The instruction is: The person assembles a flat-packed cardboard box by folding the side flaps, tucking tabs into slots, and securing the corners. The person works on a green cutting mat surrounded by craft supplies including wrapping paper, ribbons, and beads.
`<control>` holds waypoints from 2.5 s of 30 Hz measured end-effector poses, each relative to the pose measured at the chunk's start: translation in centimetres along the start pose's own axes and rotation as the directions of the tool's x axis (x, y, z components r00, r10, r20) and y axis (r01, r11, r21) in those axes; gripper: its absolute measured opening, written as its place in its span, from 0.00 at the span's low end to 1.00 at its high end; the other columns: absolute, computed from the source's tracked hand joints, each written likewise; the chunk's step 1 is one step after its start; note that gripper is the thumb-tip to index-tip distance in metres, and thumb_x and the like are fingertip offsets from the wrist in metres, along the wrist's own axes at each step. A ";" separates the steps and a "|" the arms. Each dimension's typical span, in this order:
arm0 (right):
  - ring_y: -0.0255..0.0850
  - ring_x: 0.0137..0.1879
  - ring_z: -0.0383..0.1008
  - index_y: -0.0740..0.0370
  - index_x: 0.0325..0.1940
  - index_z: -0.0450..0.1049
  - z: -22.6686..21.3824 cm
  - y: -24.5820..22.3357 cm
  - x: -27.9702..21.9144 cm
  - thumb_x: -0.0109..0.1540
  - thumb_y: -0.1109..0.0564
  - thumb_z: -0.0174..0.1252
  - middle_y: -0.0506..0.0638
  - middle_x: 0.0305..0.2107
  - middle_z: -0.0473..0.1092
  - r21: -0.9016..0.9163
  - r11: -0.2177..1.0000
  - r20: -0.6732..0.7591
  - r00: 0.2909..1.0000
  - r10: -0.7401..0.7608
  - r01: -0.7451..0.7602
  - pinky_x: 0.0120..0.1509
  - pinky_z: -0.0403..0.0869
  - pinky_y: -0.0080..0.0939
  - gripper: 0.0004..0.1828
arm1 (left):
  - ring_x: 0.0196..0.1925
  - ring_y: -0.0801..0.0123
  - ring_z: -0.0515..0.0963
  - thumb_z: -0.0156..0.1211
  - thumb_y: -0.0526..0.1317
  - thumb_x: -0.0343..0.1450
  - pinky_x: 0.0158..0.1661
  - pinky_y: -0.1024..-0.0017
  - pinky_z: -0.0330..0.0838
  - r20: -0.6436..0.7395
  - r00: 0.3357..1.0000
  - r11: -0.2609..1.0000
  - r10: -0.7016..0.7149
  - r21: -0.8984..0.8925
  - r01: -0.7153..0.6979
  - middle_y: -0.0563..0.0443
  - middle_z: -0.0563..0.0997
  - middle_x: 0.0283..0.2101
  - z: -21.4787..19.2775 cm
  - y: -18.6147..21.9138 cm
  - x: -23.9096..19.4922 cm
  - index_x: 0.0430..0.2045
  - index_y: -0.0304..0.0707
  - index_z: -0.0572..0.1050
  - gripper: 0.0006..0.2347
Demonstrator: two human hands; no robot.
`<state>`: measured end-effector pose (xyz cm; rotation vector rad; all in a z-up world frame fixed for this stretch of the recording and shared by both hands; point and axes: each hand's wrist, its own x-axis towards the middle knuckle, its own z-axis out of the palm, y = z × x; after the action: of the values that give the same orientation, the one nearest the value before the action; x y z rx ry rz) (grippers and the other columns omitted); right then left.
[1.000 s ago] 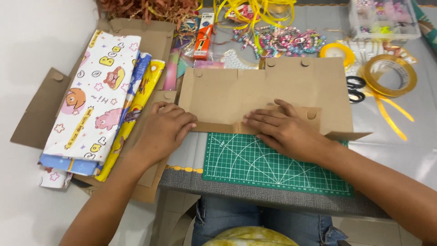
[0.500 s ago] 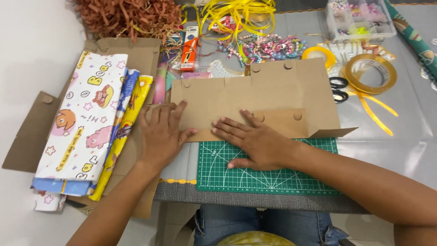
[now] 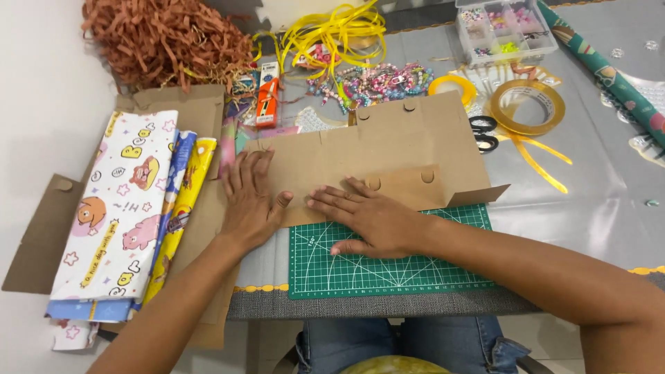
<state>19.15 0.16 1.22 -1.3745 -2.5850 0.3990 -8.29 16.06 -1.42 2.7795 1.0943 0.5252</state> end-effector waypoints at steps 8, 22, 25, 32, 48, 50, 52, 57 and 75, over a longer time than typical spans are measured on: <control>0.61 0.75 0.76 0.59 0.80 0.74 -8.6 3.9 -2.3 0.77 0.54 0.57 0.59 0.68 0.76 0.158 0.971 -0.408 0.884 0.227 -0.177 0.80 0.73 0.66 0.26 | 0.85 0.35 0.53 0.40 0.72 0.84 0.70 0.11 0.33 -0.163 0.981 0.979 0.104 0.188 -0.072 0.40 0.67 0.72 -1.6 6.7 5.7 0.79 0.47 0.64 0.35; 0.60 0.78 0.77 0.52 0.83 0.72 -7.4 24.2 -3.5 0.66 0.28 0.71 0.57 0.73 0.75 -0.216 0.745 -0.093 0.773 0.628 -0.631 0.82 0.70 0.70 0.47 | 0.84 0.41 0.67 0.58 0.51 0.83 0.76 0.41 0.63 0.223 0.972 0.997 0.074 -0.032 -0.068 0.35 0.69 0.79 5.8 10.5 15.1 0.80 0.36 0.66 0.29; 0.60 0.79 0.72 0.50 0.83 0.73 -8.2 23.0 -3.3 0.59 0.30 0.78 0.56 0.70 0.73 -0.241 0.750 -0.156 0.788 0.596 -0.615 0.84 0.64 0.73 0.52 | 0.87 0.42 0.60 0.50 0.53 0.86 0.81 0.37 0.54 0.232 0.969 0.995 0.084 -0.079 -0.067 0.37 0.67 0.78 6.1 10.5 14.8 0.81 0.40 0.66 0.27; 0.52 0.66 0.77 0.48 0.58 0.87 -8.1 22.1 -5.0 0.62 0.52 0.82 0.48 0.52 0.78 -0.192 0.870 -0.389 0.849 0.357 -0.454 0.76 0.65 0.63 0.21 | 0.85 0.43 0.59 0.58 0.50 0.85 0.82 0.38 0.50 0.122 0.984 0.991 0.130 -0.060 -0.124 0.38 0.71 0.69 6.9 10.3 14.9 0.70 0.37 0.74 0.21; 0.55 0.77 0.78 0.53 0.67 0.88 -9.5 11.8 -8.9 0.72 0.49 0.69 0.57 0.64 0.83 -0.171 0.923 -0.046 0.938 0.342 -0.345 0.83 0.59 0.76 0.19 | 0.83 0.28 0.69 0.39 0.48 0.89 0.75 0.34 0.66 0.232 0.848 0.868 0.476 -0.283 -0.409 0.21 0.73 0.79 7.6 14.7 14.8 0.78 0.26 0.70 0.26; 0.53 0.80 0.74 0.52 0.70 0.85 -9.3 11.4 -9.1 0.73 0.48 0.68 0.56 0.68 0.81 -0.198 0.907 0.001 0.925 0.380 -0.372 0.85 0.57 0.75 0.21 | 0.87 0.31 0.59 0.37 0.51 0.89 0.80 0.35 0.55 0.325 0.834 0.891 0.446 -0.248 -0.380 0.25 0.63 0.84 7.7 14.8 14.7 0.82 0.30 0.62 0.28; 0.52 0.83 0.71 0.51 0.74 0.83 -8.8 11.7 -9.4 0.74 0.47 0.66 0.54 0.72 0.78 -0.223 0.890 0.053 0.907 0.418 -0.397 0.87 0.55 0.74 0.24 | 0.92 0.34 0.50 0.35 0.54 0.89 0.85 0.35 0.44 0.415 0.813 0.912 0.408 -0.213 -0.350 0.29 0.54 0.90 7.5 14.9 14.3 0.87 0.34 0.55 0.30; 0.54 0.83 0.70 0.51 0.73 0.82 -10.5 12.2 -10.2 0.77 0.50 0.58 0.53 0.73 0.76 -0.062 0.915 0.044 0.915 0.402 -0.399 0.87 0.56 0.77 0.21 | 0.94 0.39 0.41 0.31 0.61 0.88 0.86 0.40 0.36 0.471 0.794 0.923 0.383 -0.228 -0.310 0.34 0.44 0.93 6.8 15.1 13.8 0.91 0.50 0.46 0.33; 0.64 0.70 0.80 0.60 0.61 0.87 -8.8 17.7 -14.1 0.61 0.71 0.70 0.58 0.49 0.83 0.418 0.752 -0.440 0.610 0.659 -0.510 0.80 0.70 0.72 0.24 | 0.94 0.38 0.37 0.29 0.62 0.88 0.85 0.39 0.29 0.492 0.782 0.923 0.383 -0.243 -0.300 0.31 0.41 0.92 6.3 15.3 13.6 0.91 0.60 0.41 0.32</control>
<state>43.33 -0.75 3.33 -1.8760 -1.4920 0.3199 13.05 14.22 -0.10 2.7281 0.4071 -0.1480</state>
